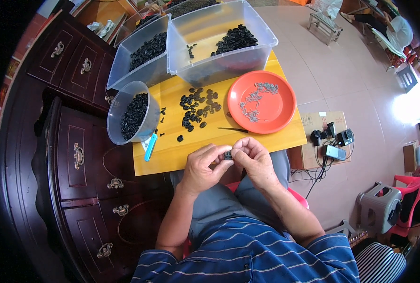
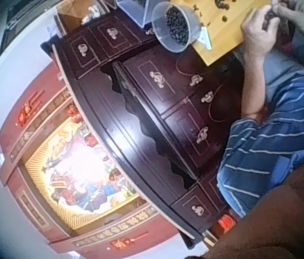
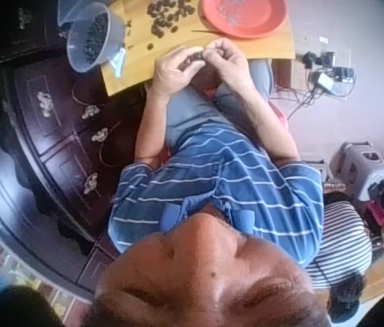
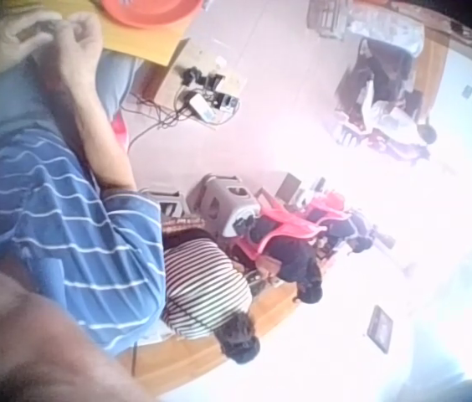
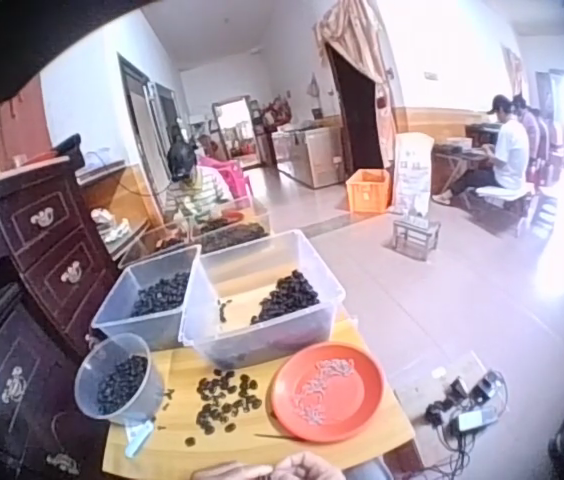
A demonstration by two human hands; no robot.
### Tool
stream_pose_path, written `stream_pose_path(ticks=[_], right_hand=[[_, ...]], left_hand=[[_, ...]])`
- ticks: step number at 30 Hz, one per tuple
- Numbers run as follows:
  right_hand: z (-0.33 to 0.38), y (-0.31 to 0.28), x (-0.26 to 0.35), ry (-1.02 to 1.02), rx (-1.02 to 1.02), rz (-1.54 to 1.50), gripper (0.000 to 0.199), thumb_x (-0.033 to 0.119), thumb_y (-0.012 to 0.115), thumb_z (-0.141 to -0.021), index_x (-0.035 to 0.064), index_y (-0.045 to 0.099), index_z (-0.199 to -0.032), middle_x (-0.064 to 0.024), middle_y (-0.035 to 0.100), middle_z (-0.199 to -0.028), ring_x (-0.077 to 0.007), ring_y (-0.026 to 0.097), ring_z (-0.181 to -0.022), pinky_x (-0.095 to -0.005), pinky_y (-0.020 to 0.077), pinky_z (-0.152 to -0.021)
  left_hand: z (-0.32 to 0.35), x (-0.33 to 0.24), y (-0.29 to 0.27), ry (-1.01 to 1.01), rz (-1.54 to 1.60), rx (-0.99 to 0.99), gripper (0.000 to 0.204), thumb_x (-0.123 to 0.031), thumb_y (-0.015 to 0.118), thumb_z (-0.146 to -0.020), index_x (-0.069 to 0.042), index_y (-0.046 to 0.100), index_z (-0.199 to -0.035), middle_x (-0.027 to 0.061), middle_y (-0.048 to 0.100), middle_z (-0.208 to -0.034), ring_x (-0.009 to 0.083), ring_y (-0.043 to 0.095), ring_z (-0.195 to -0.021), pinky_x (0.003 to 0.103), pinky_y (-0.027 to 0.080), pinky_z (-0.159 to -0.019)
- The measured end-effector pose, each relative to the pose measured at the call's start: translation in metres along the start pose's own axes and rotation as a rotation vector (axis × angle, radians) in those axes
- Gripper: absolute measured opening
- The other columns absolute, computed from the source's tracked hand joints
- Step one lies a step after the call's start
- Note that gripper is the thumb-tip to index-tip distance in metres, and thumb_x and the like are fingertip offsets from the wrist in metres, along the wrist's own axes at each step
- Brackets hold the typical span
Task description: The person assembles components by taking plastic pieces and pins from containers and a plate, then fitting the pins into the plastic pieces by hand.
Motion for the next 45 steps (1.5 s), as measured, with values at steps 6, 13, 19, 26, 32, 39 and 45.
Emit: stream_pose_path(ticks=[6,13,19,26,32,39,45], right_hand=[[0.001,-0.002,0.002,-0.039,-0.046,0.058,0.006,0.004,0.062,-0.099,0.0028,0.059,-0.104,0.0009,0.064,-0.092,-0.0047,0.06,-0.084,-0.0214,0.0491,-0.078],[0.001,-0.002,0.007,-0.083,-0.062,0.11,0.006,0.003,0.063,-0.098,0.0037,0.059,-0.103,0.0023,0.062,-0.089,-0.0035,0.058,-0.082,-0.0208,0.0487,-0.077],[0.001,0.0,0.004,-0.056,-0.026,0.118,0.006,0.003,0.063,-0.098,0.0035,0.059,-0.103,0.0024,0.062,-0.089,-0.0036,0.058,-0.082,-0.0205,0.0485,-0.075],[0.002,0.001,0.002,-0.051,-0.019,0.11,0.006,0.004,0.063,-0.098,0.0036,0.059,-0.103,0.0032,0.061,-0.088,-0.0033,0.057,-0.081,-0.0196,0.0476,-0.074],[0.001,0.002,0.005,-0.05,-0.012,0.104,0.005,0.004,0.062,-0.099,0.0038,0.058,-0.102,0.0036,0.06,-0.088,-0.0033,0.056,-0.08,-0.0196,0.0469,-0.073],[0.0,0.001,0.001,-0.01,0.0,0.079,0.006,0.004,0.061,-0.099,0.0035,0.058,-0.104,0.0022,0.062,-0.092,-0.0041,0.058,-0.084,-0.0203,0.048,-0.077],[-0.001,-0.001,-0.004,0.012,0.02,0.046,0.007,0.005,0.06,-0.1,0.0036,0.058,-0.106,0.0019,0.063,-0.094,-0.0044,0.059,-0.086,-0.021,0.0483,-0.08]], left_hand=[[0.014,0.021,0.014,-0.175,0.311,-0.059,0.037,0.004,0.074,-0.084,0.001,0.065,-0.12,0.0024,0.065,-0.088,0.0079,0.061,-0.076,0.023,0.05,-0.067],[0.017,0.037,0.028,-0.378,0.7,-0.103,0.043,0.006,0.062,-0.091,0.0,0.054,-0.133,0.0,0.06,-0.09,0.0032,0.055,-0.074,0.017,0.047,-0.064],[0.015,0.041,0.027,-0.431,0.728,0.002,0.046,0.006,0.064,-0.087,-0.001,0.055,-0.132,-0.003,0.056,-0.087,0.0012,0.053,-0.073,0.016,0.047,-0.064],[0.012,0.039,0.026,-0.452,0.705,0.124,0.046,0.004,0.064,-0.088,0.0,0.055,-0.132,-0.004,0.056,-0.087,0.0,0.053,-0.073,0.016,0.048,-0.064],[0.021,0.044,0.027,-0.467,0.753,-0.005,0.041,0.002,0.064,-0.09,0.0,0.056,-0.13,-0.002,0.06,-0.09,0.0013,0.055,-0.073,0.017,0.05,-0.065],[0.022,0.044,0.023,-0.421,0.749,0.032,0.047,0.004,0.068,-0.088,0.001,0.054,-0.133,-0.0001,0.062,-0.094,0.0035,0.059,-0.079,0.019,0.051,-0.069],[0.016,0.035,0.005,-0.308,0.385,0.058,0.057,0.009,0.078,-0.078,-0.002,0.06,-0.131,-0.0001,0.063,-0.095,0.0053,0.059,-0.078,0.021,0.051,-0.072]])
Point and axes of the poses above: each hand's wrist, its own z-axis away from the middle knuckle, its own y-axis out of the palm, x = y × z, the point moved 9 cm from there along -z, towards the middle knuckle
